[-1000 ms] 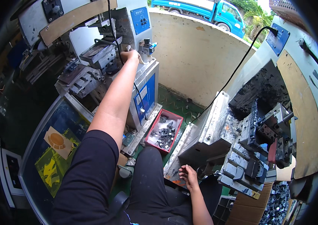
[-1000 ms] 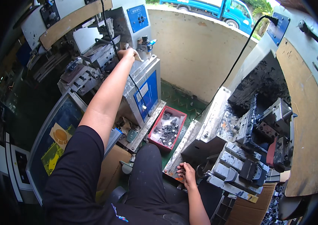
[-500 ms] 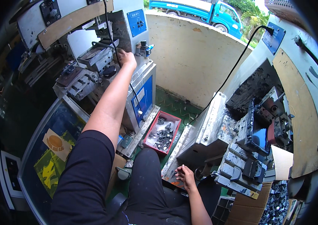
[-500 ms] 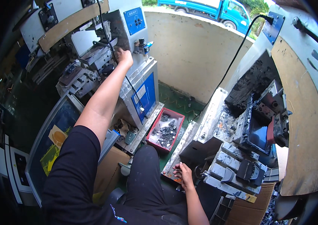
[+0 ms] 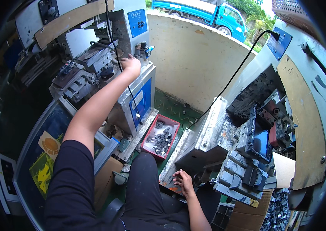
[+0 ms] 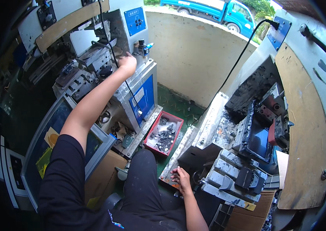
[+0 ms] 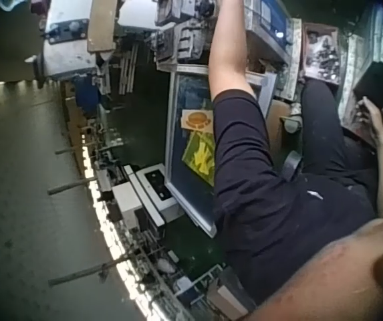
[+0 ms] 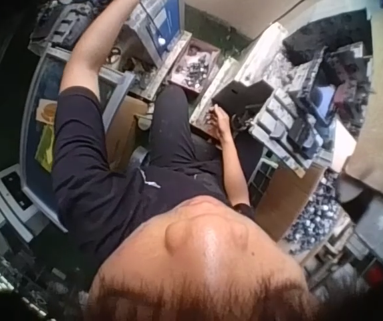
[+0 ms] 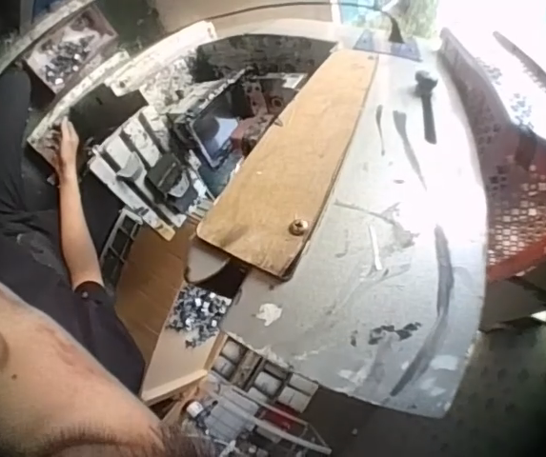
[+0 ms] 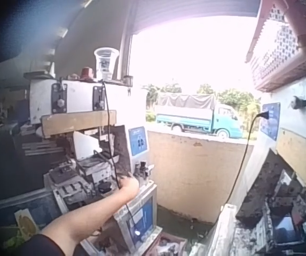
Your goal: The recorder cleans a silk screen frame and then operates a pad printing machine to print logos on small plastic components.
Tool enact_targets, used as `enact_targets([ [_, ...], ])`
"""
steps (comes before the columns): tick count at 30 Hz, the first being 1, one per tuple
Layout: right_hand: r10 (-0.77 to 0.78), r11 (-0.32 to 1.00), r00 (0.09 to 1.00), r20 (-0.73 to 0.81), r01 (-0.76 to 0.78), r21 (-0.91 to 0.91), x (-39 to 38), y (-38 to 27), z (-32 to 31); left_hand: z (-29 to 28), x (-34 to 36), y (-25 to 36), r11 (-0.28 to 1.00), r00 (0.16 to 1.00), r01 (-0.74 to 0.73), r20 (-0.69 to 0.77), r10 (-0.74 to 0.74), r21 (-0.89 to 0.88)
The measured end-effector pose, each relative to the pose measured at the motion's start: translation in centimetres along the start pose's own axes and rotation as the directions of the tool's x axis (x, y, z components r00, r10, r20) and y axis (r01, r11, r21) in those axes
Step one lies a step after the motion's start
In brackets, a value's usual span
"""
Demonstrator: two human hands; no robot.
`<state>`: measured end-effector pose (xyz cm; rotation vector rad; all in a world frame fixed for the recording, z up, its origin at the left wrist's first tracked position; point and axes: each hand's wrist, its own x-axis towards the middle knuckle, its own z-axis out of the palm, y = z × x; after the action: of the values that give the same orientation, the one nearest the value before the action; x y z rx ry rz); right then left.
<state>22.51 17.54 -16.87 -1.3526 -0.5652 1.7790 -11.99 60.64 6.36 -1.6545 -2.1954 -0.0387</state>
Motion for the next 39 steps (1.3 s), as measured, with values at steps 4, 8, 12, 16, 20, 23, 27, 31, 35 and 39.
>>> enact_targets([
  [4,-0.024,0.999,1.000,0.001,0.024,-0.043,0.4,0.5,-0.8,-4.8,-11.9,1.9,0.740,0.831,-0.515,-0.040,0.555,-0.434],
  [8,-0.093,0.972,0.995,0.021,0.095,-0.216,0.7,0.8,0.0,-5.5,-23.6,3.4,0.158,0.605,-0.228,-0.013,0.796,-0.961],
  [12,-0.228,0.894,0.969,0.096,0.247,-0.374,-0.3,2.3,-0.6,-6.1,-32.7,7.2,-0.092,0.463,0.239,0.030,0.886,-0.967],
  [16,-0.125,0.540,0.899,0.420,0.417,-0.731,-8.7,-3.7,1.1,-8.3,-36.6,8.0,-0.322,0.568,0.318,-0.092,0.818,-0.892],
  [20,-0.075,0.626,0.666,0.742,0.610,-0.485,-22.1,-14.4,2.8,-14.9,-38.0,8.2,-0.432,0.610,0.260,-0.200,0.767,-0.864],
  [23,-0.721,0.578,0.269,0.638,0.741,0.341,-26.7,-15.7,-1.9,-17.2,-38.8,10.2,-0.492,0.653,0.201,-0.259,0.712,-0.847],
  [27,-0.891,0.238,0.232,-0.390,0.971,0.034,-26.9,-19.5,-6.9,-18.6,-39.2,13.4,-0.454,0.717,0.156,-0.215,0.663,-0.877],
  [31,-0.896,0.377,0.167,-0.412,0.777,-0.504,-23.3,-21.2,-9.5,-18.8,-39.6,15.5,-0.538,0.747,0.145,-0.265,0.610,-0.830],
  [35,-0.921,0.355,0.198,-0.336,0.783,-0.511,-20.6,-22.3,-11.3,-18.4,-40.3,16.0,-0.596,0.757,0.296,-0.197,0.623,-0.746],
  [39,-0.901,0.432,0.332,-0.280,0.757,-0.491,-18.7,-22.7,-13.2,-18.2,-39.8,16.1,-0.523,0.763,0.253,-0.165,0.625,-0.814],
])
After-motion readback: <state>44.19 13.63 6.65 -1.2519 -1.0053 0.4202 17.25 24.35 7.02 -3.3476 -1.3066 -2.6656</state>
